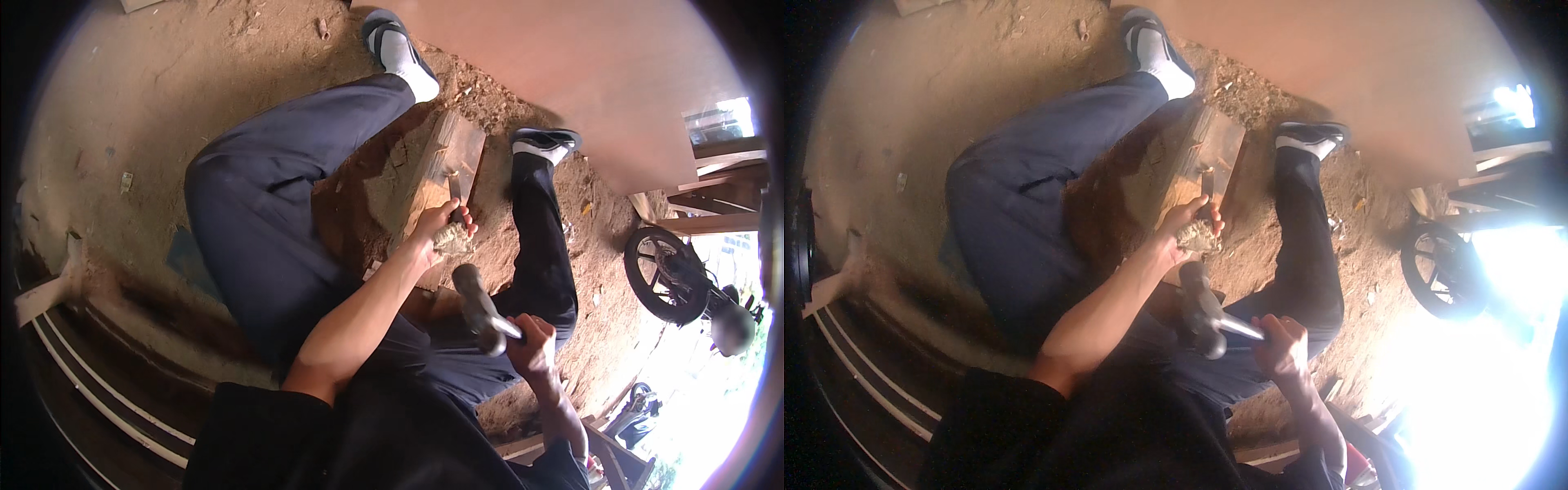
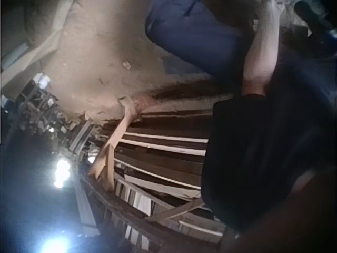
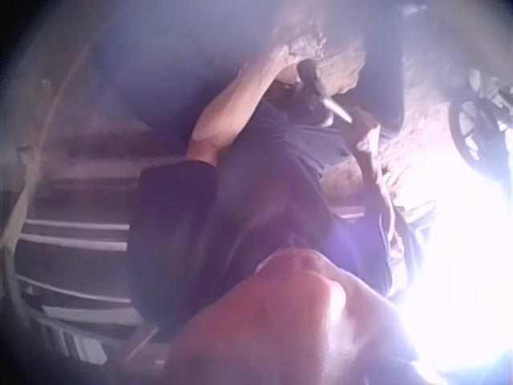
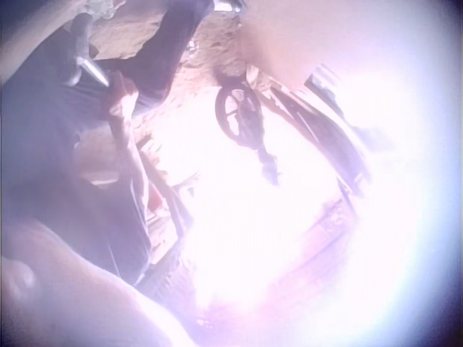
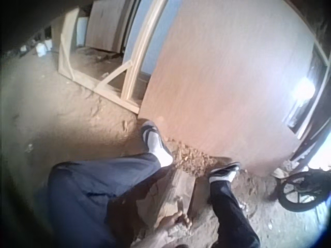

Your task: The person sits on the ground and uses a chisel and hammer to carve a rectangular wooden block. They repeatedly strike the chisel to remove wood shavings and occasionally clear debris from the work surface.

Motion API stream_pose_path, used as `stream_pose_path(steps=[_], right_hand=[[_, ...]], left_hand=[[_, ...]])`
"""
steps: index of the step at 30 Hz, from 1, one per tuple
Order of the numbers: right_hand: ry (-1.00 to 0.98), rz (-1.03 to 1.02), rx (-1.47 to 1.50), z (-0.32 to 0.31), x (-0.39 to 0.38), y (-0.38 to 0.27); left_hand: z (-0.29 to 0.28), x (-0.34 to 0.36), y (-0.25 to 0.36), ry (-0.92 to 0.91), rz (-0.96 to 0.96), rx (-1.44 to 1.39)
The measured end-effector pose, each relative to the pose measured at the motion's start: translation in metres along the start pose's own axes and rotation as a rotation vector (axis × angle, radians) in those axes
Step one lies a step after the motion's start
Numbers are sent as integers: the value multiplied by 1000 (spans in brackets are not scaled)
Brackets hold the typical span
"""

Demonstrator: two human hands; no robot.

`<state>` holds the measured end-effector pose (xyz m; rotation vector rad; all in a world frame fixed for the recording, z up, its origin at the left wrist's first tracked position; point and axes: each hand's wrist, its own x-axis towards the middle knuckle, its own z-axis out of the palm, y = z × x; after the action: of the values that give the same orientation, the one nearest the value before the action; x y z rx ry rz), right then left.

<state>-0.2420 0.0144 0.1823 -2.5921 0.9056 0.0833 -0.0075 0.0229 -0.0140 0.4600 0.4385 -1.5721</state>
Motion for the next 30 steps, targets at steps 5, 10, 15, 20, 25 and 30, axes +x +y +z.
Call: stream_pose_path(steps=[5,10,15,20,25,30], right_hand=[[-56,55,-76,-5,15,8],[-2,133,82,3,6,-3],[-62,57,-40,-13,9,-6],[-53,213,-8,4,7,3],[-36,172,33,5,-7,1],[-85,142,-90,0,13,-2]], left_hand=[[0,5,3,-16,-14,41],[4,11,0,5,-9,31],[2,7,2,-28,22,130],[3,4,-2,30,13,119],[8,14,7,-32,-8,-8],[-8,11,1,-15,24,31]])
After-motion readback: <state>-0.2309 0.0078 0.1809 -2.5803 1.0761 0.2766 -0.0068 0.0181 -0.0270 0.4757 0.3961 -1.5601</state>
